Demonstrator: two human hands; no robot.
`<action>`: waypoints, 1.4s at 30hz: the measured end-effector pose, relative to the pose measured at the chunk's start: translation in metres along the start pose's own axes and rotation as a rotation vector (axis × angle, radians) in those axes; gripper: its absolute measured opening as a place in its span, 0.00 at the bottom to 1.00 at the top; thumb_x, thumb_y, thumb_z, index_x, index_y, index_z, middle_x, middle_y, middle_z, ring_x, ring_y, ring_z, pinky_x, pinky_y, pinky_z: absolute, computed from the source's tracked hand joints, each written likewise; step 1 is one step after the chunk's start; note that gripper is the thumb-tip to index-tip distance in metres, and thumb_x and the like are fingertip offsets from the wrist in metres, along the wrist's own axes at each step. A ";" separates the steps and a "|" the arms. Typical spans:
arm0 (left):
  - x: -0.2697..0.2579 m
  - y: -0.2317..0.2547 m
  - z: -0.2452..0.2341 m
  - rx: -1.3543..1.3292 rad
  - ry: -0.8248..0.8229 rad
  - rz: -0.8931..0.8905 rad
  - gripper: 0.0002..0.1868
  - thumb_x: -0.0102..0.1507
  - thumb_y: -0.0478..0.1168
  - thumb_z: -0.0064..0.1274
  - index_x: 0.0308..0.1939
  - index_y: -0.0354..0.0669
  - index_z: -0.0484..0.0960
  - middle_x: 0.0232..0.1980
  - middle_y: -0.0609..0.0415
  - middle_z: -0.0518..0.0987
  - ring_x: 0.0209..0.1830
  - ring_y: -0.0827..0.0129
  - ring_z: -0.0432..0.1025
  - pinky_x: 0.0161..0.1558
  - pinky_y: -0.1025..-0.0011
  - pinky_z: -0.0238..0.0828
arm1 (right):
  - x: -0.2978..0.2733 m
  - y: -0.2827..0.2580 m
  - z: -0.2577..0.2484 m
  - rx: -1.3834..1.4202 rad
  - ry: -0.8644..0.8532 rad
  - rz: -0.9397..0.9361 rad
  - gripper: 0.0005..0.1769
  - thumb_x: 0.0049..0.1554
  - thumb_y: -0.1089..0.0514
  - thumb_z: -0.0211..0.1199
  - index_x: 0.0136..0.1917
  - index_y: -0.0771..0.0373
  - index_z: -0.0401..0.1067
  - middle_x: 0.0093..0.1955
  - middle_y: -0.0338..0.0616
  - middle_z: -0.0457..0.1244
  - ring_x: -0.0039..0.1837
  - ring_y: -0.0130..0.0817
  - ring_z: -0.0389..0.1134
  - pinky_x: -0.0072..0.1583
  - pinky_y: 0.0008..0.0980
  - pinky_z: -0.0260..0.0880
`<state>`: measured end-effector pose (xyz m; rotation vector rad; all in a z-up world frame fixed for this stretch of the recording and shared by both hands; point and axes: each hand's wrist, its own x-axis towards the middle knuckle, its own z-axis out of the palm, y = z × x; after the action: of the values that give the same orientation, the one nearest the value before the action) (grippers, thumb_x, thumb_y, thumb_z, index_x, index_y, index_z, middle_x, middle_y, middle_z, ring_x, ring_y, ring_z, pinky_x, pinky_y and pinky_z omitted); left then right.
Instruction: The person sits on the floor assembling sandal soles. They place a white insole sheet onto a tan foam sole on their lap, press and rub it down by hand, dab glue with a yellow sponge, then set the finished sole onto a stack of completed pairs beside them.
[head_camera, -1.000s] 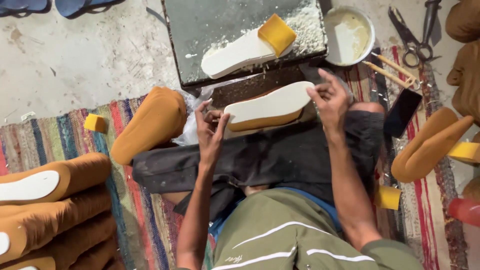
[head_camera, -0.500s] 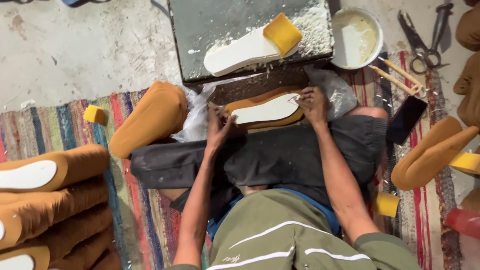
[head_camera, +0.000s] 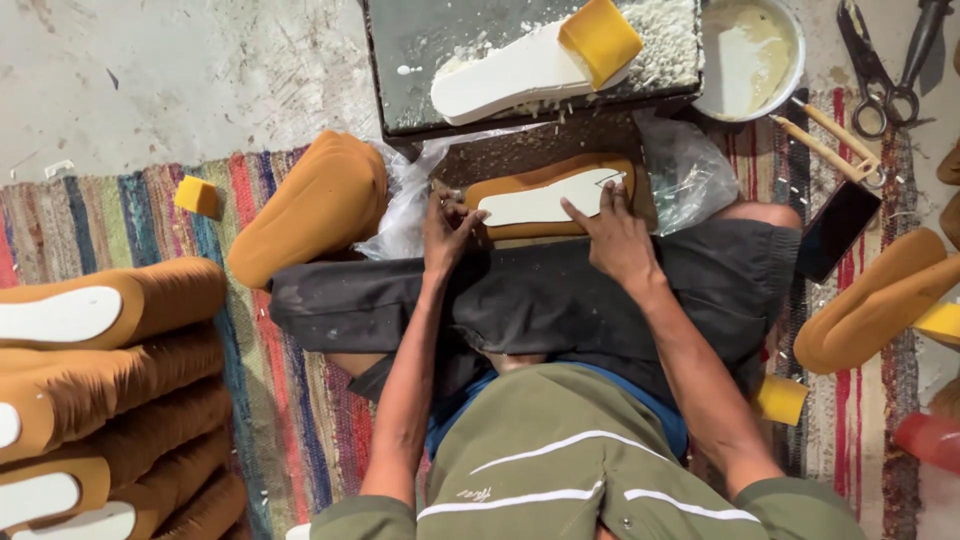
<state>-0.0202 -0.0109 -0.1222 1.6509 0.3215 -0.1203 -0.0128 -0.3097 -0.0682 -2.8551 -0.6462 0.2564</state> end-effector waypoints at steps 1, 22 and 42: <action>0.001 0.005 0.000 -0.002 0.000 0.019 0.25 0.62 0.35 0.65 0.55 0.35 0.66 0.33 0.54 0.83 0.29 0.77 0.75 0.32 0.77 0.71 | 0.000 -0.001 0.007 -0.078 -0.065 0.008 0.45 0.55 0.68 0.55 0.81 0.39 0.55 0.73 0.79 0.52 0.75 0.73 0.54 0.54 0.51 0.73; 0.034 0.045 -0.096 0.930 0.283 0.664 0.11 0.64 0.35 0.57 0.50 0.42 0.82 0.49 0.43 0.80 0.54 0.48 0.73 0.61 0.53 0.68 | -0.050 0.067 -0.026 1.759 0.390 0.282 0.27 0.55 0.59 0.55 0.67 0.67 0.69 0.65 0.59 0.67 0.67 0.54 0.69 0.65 0.45 0.71; -0.060 0.175 -0.042 0.841 -0.608 0.678 0.27 0.61 0.35 0.61 0.64 0.53 0.74 0.42 0.47 0.79 0.37 0.55 0.76 0.36 0.63 0.74 | -0.007 -0.083 -0.103 0.721 0.453 -0.181 0.25 0.45 0.58 0.73 0.55 0.70 0.73 0.61 0.56 0.65 0.62 0.47 0.67 0.61 0.40 0.69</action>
<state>-0.0334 0.0096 0.0665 2.3430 -0.8630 -0.2553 -0.0308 -0.2557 0.0510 -2.0468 -0.5612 -0.1601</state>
